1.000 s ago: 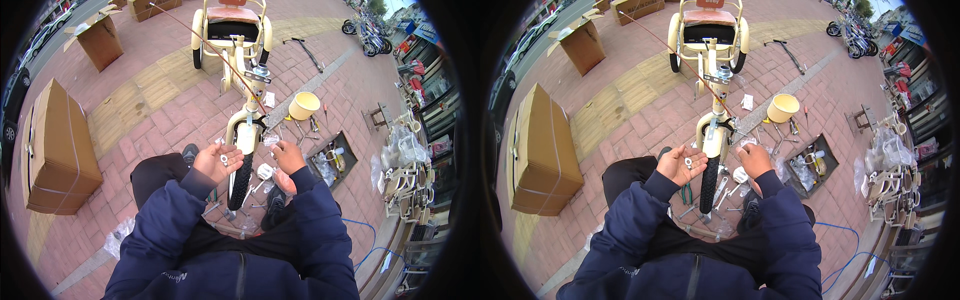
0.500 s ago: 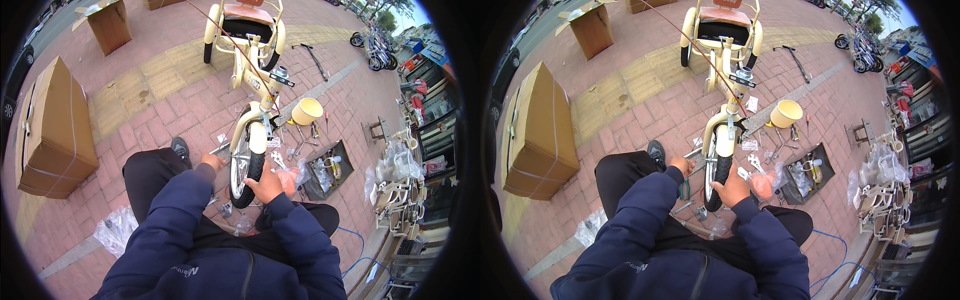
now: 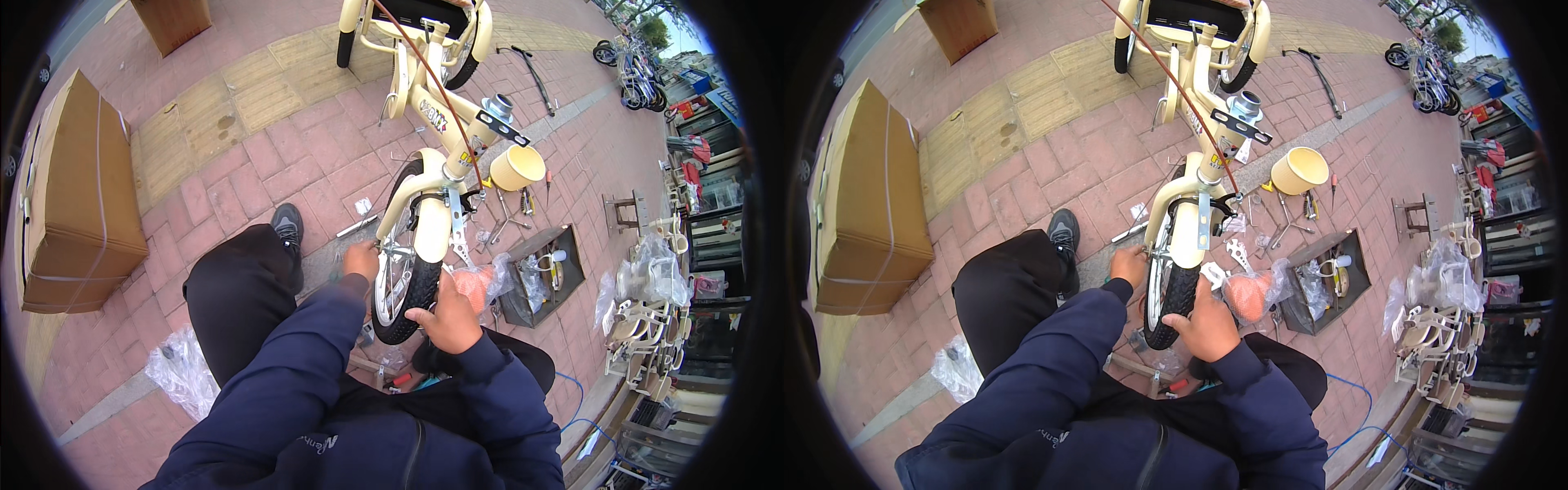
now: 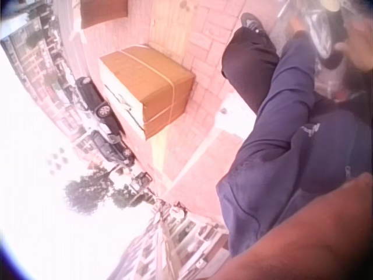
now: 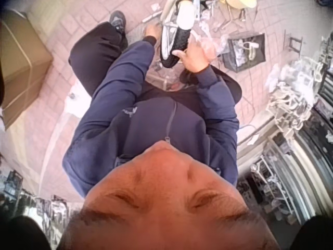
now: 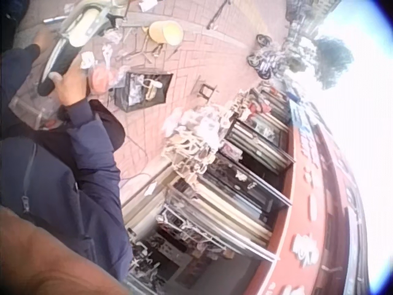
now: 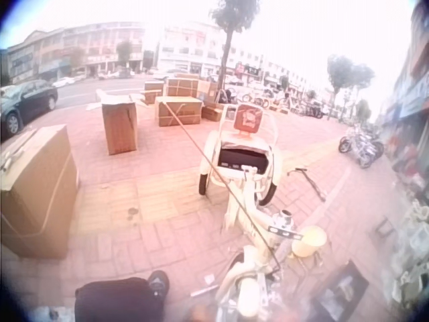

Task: The person assembles the front wheel of a tricycle, attaching the brake cable, mounting the wheel, and tightening the axle nuts with a wrench.

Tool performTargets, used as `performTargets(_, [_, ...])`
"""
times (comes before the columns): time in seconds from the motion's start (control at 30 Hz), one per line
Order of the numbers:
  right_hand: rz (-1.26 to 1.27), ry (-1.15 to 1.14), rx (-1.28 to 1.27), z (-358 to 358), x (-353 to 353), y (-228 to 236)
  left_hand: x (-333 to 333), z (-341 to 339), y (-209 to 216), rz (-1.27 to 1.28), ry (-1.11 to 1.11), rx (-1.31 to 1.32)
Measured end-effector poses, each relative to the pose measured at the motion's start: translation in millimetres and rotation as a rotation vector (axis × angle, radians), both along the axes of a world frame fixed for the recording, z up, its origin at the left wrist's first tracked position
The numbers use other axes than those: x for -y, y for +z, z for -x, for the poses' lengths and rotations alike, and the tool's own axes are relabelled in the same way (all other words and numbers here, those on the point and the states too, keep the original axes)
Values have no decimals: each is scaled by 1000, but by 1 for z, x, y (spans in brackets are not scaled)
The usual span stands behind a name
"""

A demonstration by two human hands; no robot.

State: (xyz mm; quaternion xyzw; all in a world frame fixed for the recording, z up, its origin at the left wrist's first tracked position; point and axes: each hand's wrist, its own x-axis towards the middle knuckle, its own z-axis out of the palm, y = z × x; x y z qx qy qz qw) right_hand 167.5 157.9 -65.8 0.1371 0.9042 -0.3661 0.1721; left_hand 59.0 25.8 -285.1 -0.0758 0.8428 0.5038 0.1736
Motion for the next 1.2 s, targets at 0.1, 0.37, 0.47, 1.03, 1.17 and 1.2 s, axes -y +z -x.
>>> performTargets(0.1, [45, 4, -39, 4, -3, -1, 2, 0, 10, 77, -125, -86])
performTargets(0.37, [97, 7, -51, 4, -4, -4, 18, 6, 8, -116, -152, -7])
performTargets(0.47, [111, 10, -53, 1, -4, -2, 21, 15, -5, -206, -176, 23])
performTargets(1.03, [37, 98, -124, -1, -7, -8, 19, 12, -25, -488, 5, 177])
performTargets(1.17, [44, 66, -52, 0, -6, -5, 19, 13, -17, -586, 99, 363])
performTargets(1.2, [45, 66, -59, 0, -6, -5, 19, 14, -15, -634, 122, 420])
